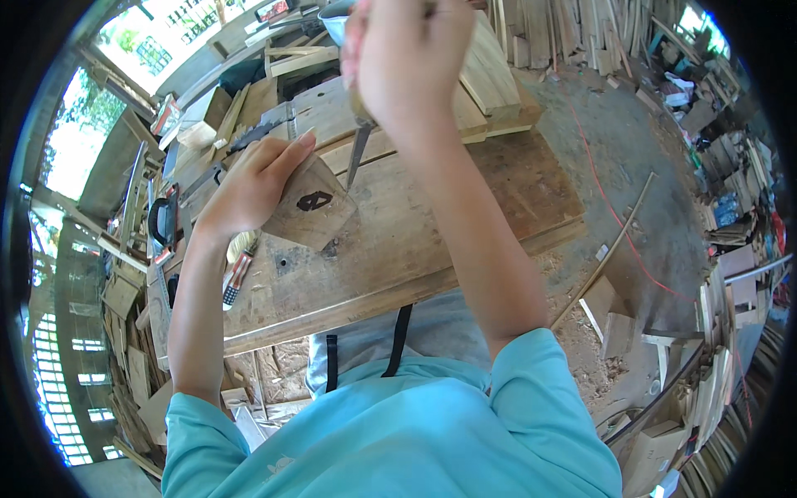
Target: Marking, carving with a chisel and mallet, rasping, and sanding a wooden workpiece.
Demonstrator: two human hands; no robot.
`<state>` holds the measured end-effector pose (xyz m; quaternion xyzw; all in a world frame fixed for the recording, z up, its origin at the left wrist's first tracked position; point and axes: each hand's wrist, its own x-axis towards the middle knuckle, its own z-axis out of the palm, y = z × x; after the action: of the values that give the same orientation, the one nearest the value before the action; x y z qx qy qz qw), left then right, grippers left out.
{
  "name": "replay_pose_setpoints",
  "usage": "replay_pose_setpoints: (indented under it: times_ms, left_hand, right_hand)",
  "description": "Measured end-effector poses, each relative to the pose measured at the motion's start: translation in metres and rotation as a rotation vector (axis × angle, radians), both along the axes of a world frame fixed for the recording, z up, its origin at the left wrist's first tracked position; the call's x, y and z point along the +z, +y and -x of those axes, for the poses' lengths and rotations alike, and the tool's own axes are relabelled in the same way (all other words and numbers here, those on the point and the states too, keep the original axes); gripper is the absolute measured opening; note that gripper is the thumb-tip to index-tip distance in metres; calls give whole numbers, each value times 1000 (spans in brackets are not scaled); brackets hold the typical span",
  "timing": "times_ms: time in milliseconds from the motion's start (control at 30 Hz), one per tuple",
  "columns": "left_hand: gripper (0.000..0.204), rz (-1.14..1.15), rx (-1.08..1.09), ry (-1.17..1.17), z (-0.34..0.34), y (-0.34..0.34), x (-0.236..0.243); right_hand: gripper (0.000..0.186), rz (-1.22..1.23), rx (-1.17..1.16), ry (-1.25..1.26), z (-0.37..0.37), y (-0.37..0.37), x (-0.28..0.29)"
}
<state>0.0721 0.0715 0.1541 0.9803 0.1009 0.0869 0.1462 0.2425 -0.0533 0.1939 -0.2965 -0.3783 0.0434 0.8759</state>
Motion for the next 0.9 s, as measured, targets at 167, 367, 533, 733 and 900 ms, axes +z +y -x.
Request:
replay_pose_setpoints:
  times_ms: [167,367,533,733,900]
  left_hand:
    - [36,-147,-74,-8,2,12,-3]
    - [37,-73,2,62,-4,6,1]
    - [38,-46,32,63,-1,2,-1]
    - [39,-140,-1,74,3,3,-2]
    - [42,-192,-48,76,4,5,-3]
  right_hand:
    - [37,36,68,102,6,-2,12]
    - [31,-17,105,17,12,0,11]
    - [30,12,122,64,13,1,7]
    - [32,-54,113,123,7,1,3]
    - [34,-13,103,36,6,2,1]
